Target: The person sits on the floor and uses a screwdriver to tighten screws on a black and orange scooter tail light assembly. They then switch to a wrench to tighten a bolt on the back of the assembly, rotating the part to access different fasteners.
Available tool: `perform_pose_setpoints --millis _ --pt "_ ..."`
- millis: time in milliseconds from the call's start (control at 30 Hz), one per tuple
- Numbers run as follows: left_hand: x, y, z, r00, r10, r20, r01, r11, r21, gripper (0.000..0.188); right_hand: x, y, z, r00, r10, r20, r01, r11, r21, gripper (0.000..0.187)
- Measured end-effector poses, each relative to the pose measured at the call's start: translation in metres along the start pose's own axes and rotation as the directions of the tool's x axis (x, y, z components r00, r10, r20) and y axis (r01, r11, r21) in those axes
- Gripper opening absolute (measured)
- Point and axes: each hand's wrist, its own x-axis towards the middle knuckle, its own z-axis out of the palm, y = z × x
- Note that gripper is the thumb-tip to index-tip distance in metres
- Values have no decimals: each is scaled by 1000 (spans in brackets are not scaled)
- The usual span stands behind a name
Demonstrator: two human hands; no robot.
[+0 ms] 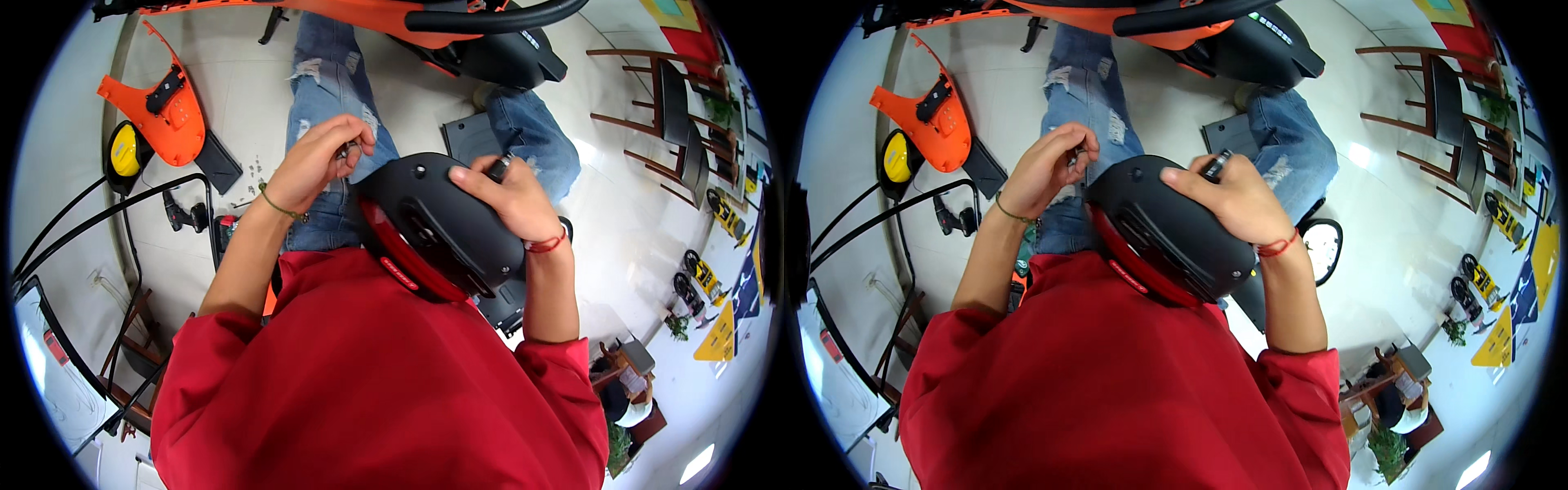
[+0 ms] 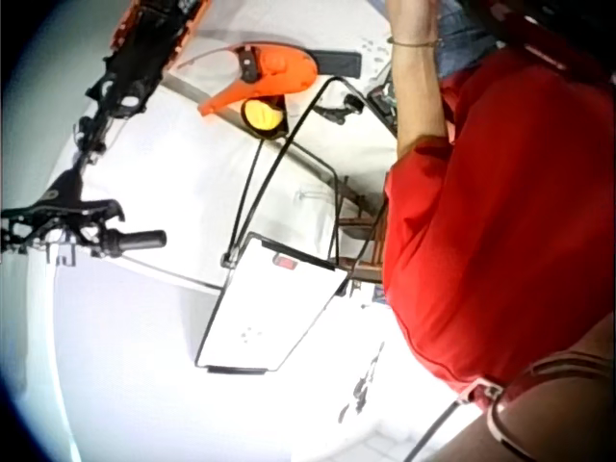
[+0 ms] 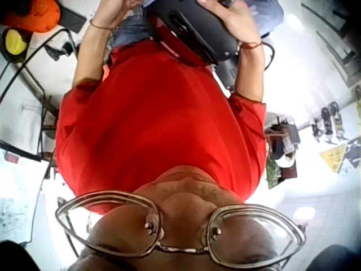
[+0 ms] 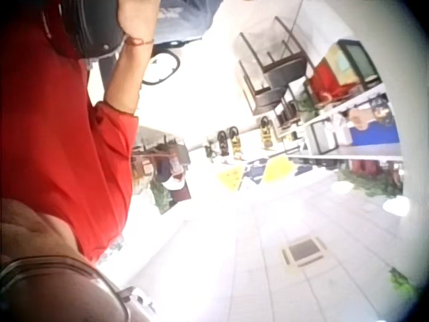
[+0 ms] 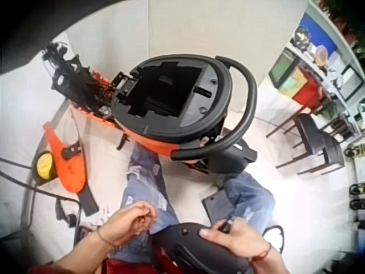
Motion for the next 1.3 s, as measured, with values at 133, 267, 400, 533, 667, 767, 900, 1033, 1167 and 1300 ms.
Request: perform_pose_setpoints --millis 133,267,400,533,667,767,900,1033,1167,1300 --pt "16 12 13 987 53 150 -82 978 192 36 8 -14 14 995 -25 95 27 999 -26 39" --pt "30 20 30 957 -47 285 -82 902 424 34 8 -19 18 991 -103 89 110 991 -73 38" --pt "36 12 41 955 -130 267 48 955 294 40 -7 -9 10 996 -50 80 52 998 -27 30" --pt "48 0 41 953 -144 265 70 961 269 44 -24 12 1 998 -56 -19 58 989 132 27" --pt "58 -13 36 949 -212 235 162 963 215 43 -44 33 -12 993 65 -94 -46 980 193 28" --pt "60 -20 32 954 -218 208 185 969 166 43 -62 51 -13 975 223 -15 -216 959 184 29" --pt "58 -24 34 960 -231 161 215 970 112 40 -75 73 -1 986 165 -18 -153 943 296 29" --pt "55 -23 37 966 -237 101 221 964 149 40 -72 82 5 984 168 -56 -138 926 352 27" --pt "54 -26 33 973 -217 76 198 960 199 40 -70 78 2 990 140 -15 -124 916 380 19" --pt "61 -36 26 987 -130 93 111 977 181 38 -70 75 4 996 90 -18 -74 900 430 15"
